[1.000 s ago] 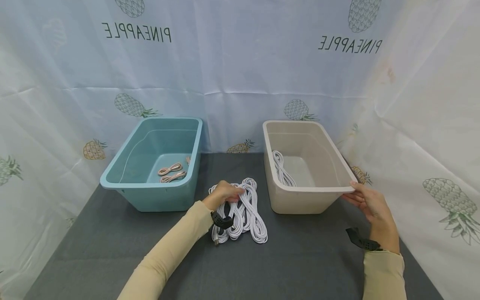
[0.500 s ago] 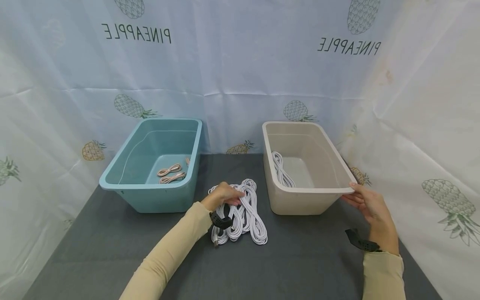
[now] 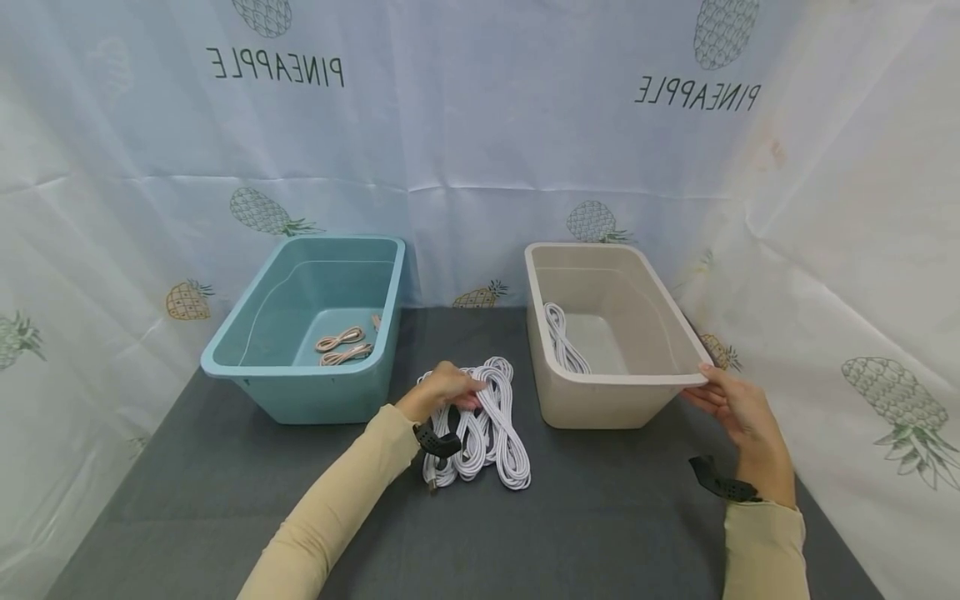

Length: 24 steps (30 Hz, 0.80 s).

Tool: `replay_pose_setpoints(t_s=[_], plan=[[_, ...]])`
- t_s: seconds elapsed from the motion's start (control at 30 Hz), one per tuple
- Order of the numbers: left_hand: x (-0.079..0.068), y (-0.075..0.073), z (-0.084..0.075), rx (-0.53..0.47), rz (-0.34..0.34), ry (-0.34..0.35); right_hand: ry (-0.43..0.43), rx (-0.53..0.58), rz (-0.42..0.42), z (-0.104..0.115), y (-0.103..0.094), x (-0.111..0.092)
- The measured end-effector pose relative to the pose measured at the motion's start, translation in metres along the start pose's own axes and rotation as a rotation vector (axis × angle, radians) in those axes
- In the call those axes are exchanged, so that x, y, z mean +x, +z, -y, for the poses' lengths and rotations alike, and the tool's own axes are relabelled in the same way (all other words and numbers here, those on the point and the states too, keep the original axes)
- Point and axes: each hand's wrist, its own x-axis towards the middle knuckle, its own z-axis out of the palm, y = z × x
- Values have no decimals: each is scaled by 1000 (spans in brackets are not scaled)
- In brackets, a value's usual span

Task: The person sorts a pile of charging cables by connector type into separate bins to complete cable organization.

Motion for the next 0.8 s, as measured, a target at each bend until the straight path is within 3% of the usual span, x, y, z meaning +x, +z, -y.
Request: replay_pose_setpoints(t_s=[0.3, 0.8], plan=[[-5, -6, -8, 7, 36, 30, 7, -1, 15, 1, -2, -2], [-26, -23, -38, -46, 72, 109, 22, -77, 5, 4, -1, -1]])
